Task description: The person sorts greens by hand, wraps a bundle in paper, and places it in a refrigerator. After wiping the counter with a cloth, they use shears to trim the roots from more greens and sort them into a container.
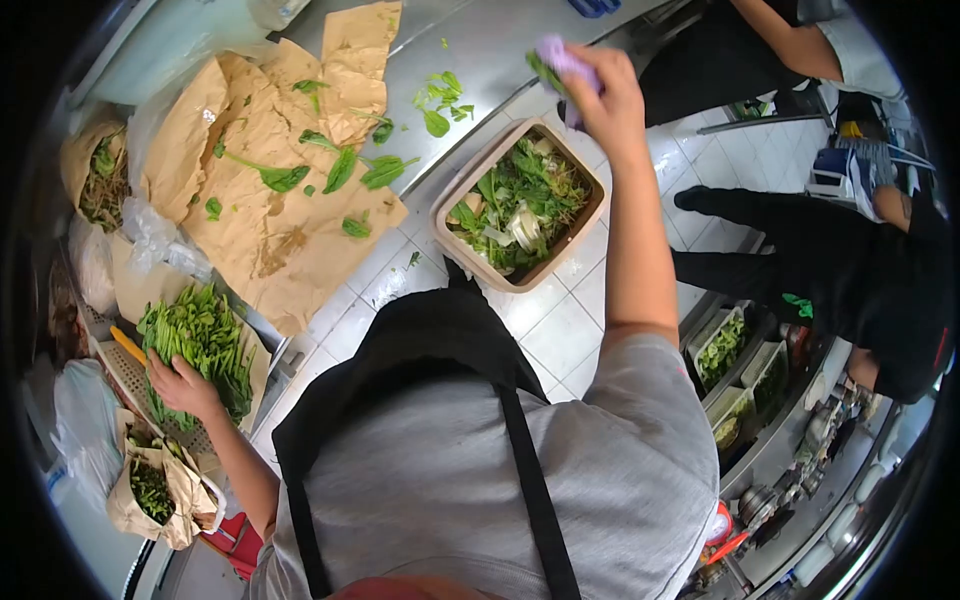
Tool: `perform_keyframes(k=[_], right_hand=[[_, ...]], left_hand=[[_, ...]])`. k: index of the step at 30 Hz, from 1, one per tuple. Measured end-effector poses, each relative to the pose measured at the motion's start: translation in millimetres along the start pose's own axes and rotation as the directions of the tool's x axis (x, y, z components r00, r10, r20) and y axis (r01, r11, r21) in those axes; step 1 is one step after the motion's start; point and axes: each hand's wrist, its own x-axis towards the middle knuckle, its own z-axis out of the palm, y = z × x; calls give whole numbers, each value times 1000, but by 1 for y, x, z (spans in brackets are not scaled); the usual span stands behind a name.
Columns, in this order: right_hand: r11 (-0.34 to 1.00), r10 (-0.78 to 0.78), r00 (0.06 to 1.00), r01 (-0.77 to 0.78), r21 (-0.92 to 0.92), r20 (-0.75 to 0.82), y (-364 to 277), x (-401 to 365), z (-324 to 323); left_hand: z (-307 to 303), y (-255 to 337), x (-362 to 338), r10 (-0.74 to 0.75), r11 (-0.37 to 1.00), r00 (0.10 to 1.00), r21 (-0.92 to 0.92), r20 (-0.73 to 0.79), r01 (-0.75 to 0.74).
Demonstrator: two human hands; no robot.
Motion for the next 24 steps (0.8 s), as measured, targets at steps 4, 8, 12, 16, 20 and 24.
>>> perform_keyframes(k=[4, 8, 12, 16, 20, 24], right_hand=[[916, 397, 875, -362, -172, 275, 88, 69, 71], [691, 616, 776, -450, -566, 135, 7, 98, 142], [882, 229, 874, -1, -471, 428, -9, 72, 167], [939, -145, 781, 302, -164, 607, -13, 12, 116], [982, -185, 617, 82, 171, 765, -16, -18, 43], [971, -60, 870, 164, -173, 489, 9, 65, 55]], left_hand=[[1, -4, -2, -18, 1000, 1000, -4, -9, 18], [1, 1, -3, -47, 999, 999, -10, -26, 46], [-2, 4, -3, -41, 999, 999, -25, -23, 40], [0, 2, -4, -51, 996, 998, -76, -27, 49], [-2, 4, -2, -67, 996, 997, -53, -26, 65], [-3, 4, -1, -71, 996, 997, -54, -10, 70]])
